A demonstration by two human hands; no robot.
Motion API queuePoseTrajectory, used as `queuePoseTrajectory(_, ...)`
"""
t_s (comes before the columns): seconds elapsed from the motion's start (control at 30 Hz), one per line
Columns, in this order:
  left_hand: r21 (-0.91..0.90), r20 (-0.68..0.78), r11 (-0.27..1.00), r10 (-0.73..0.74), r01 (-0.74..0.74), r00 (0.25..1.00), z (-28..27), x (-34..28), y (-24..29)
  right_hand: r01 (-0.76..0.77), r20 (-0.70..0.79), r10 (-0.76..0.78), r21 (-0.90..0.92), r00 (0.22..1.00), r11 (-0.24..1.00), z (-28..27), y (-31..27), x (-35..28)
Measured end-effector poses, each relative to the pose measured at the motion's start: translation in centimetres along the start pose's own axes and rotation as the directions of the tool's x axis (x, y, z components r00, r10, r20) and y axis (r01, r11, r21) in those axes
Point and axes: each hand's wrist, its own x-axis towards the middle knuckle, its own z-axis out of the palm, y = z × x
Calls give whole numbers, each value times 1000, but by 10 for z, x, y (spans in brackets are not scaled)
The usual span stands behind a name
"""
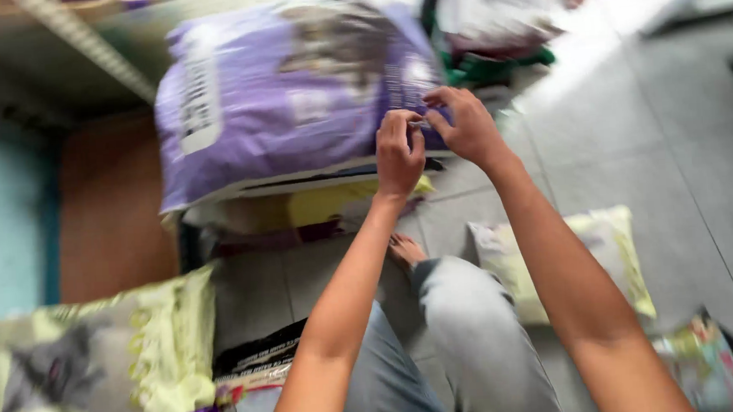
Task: Stocking and organizing bags of cat litter on a retail shelf
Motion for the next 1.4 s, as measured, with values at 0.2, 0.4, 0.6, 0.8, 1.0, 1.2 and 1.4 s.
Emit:
queuePoseTrajectory(0.2,-105,640,993,18,63,768,118,-83,25,-514,-56,512,-18,857,858,-58,93,-163)
queuePoseTrajectory(0.4,-106,922,984,43,142,386,188,-136,28,-700,-92,700,31,708,713,-63,163,-263)
queuePoseTrajectory(0.6,-14,997,999,10,46,71,271,-212,13,-848,-272,810,-44,519,528,-38,211,-392)
queuePoseTrajectory(0.8,157,985,985,-162,-76,-67,297,-262,30,-992,-556,829,124,-53,20,21,206,-540)
queuePoseTrajectory(1.0,225,971,974,-222,27,-91,320,-276,22,-530,-87,793,787,-603,-317,76,190,-517)
queuePoseTrajectory(1.2,-54,999,956,50,-289,-20,369,-260,-3,-200,-76,672,974,-736,-110,94,168,-416)
queuePoseTrajectory(1.4,-49,823,926,250,-375,510,342,-262,22,-641,663,749,579,11,-503,52,139,-384)
